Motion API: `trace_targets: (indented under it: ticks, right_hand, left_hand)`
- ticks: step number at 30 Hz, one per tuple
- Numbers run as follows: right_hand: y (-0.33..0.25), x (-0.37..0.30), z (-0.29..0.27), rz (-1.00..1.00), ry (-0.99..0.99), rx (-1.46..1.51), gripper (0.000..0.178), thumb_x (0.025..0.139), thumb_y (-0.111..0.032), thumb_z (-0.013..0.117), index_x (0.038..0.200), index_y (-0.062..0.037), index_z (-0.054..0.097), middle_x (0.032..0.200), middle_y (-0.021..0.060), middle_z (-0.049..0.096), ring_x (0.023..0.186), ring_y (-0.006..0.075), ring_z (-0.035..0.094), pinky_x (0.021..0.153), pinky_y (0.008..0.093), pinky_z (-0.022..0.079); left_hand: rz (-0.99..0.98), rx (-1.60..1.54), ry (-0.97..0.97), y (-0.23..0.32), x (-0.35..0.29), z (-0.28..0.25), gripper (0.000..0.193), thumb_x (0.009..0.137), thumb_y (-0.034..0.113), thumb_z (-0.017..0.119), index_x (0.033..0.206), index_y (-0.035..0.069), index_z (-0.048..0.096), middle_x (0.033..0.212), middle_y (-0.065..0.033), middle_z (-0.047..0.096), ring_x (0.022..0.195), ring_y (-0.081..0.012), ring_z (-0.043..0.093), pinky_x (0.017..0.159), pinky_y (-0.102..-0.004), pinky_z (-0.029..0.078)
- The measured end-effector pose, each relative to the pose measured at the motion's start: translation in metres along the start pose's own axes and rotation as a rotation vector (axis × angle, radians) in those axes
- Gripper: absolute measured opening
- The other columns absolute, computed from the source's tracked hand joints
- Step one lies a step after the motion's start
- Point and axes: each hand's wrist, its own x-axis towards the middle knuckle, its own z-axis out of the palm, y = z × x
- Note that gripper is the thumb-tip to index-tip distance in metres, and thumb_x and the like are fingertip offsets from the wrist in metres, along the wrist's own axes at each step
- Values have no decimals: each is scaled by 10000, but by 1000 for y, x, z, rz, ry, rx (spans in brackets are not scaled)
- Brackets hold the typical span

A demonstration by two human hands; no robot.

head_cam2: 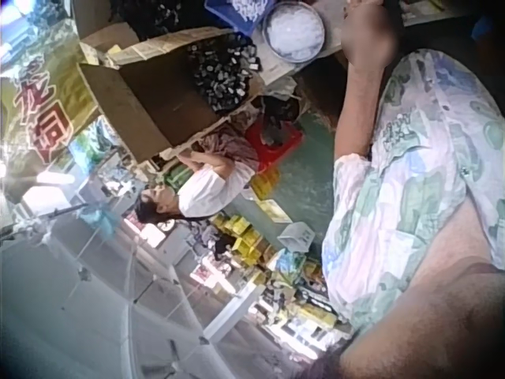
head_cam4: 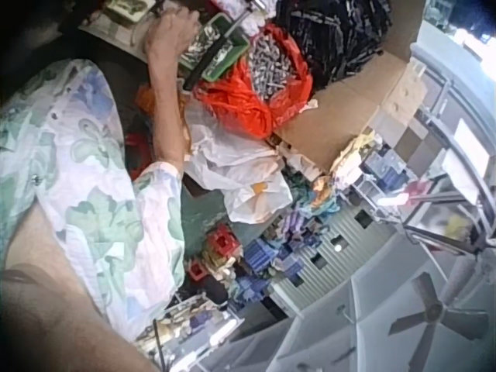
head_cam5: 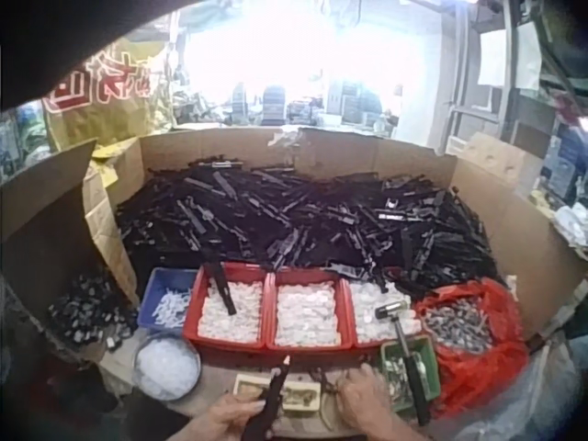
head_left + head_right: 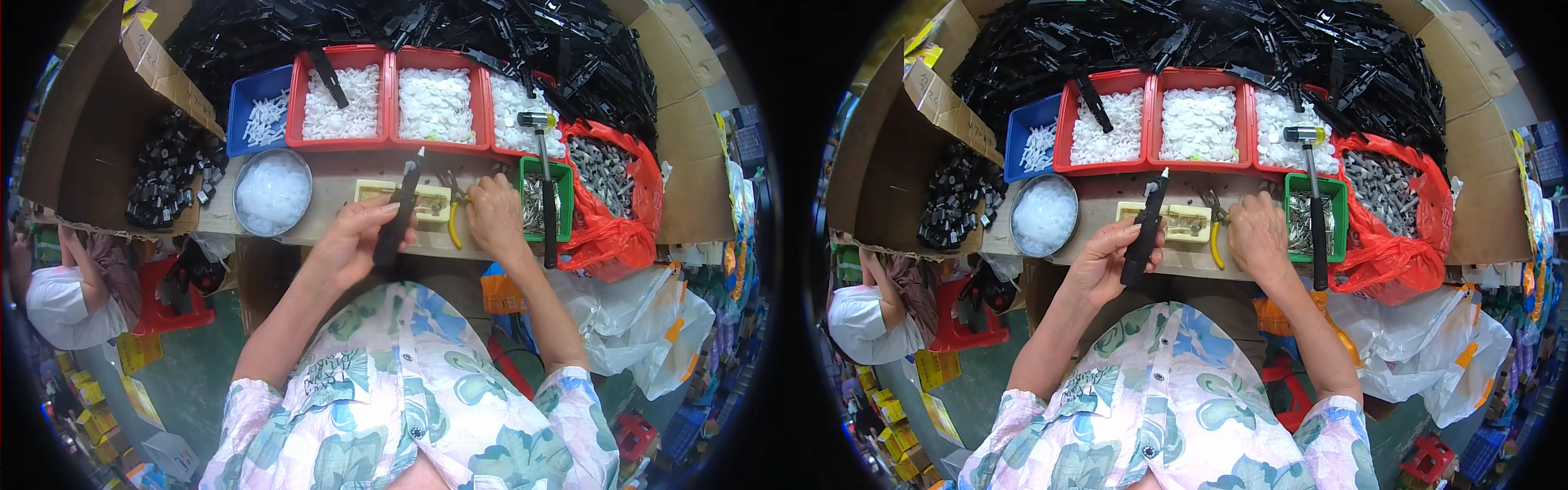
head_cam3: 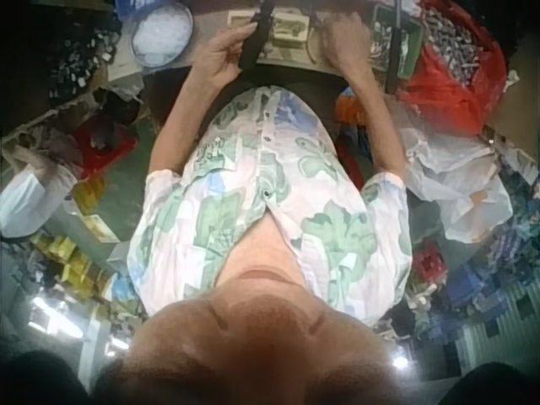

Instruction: The person assembles small padlocks by inserting white plastic components and metal pins into a wooden jig. They use pliers to secure the pins and a hammer to tap the components into place. The finished locks are placed into a cardboard box, while raw materials are organized in red and blue bins.

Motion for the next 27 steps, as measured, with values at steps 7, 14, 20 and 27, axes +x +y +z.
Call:
trace_targets:
  ticks: [7,14,20,27]
  right_hand:
    - [3,-18,1,318,56,1049,60,791,-22,581,756,-2,627,911,102,695,841,245,638,753,362,460]
    - [-27,-25,-27,503,-156,2057,92,716,-42,581,762,-93,519,1298,196,629,1244,247,567,985,376,457]
    - [-32,-19,-26,450,-101,2071,55,734,-43,557,775,-75,538,1204,155,634,1168,238,591,987,362,453]
    - [-26,-28,-33,247,-2,1068,150,746,26,524,864,25,616,1126,133,626,1033,231,614,945,319,453]
  left_hand:
    - [1,-104,-75,-6,1,0,466,1047,314,545,1303,-75,537,982,-133,673,767,-175,659,628,-249,545]
    - [-39,-146,-116,-24,14,9,470,1048,295,546,1364,-51,513,1013,-92,656,828,-151,633,710,-265,545]
    - [-49,-136,-90,-22,12,10,465,1048,287,548,1375,-41,511,1011,-90,657,826,-151,639,729,-272,548]
    - [156,377,85,-13,3,11,408,966,160,688,1312,-31,584,1029,-67,654,817,-127,628,731,-259,533]
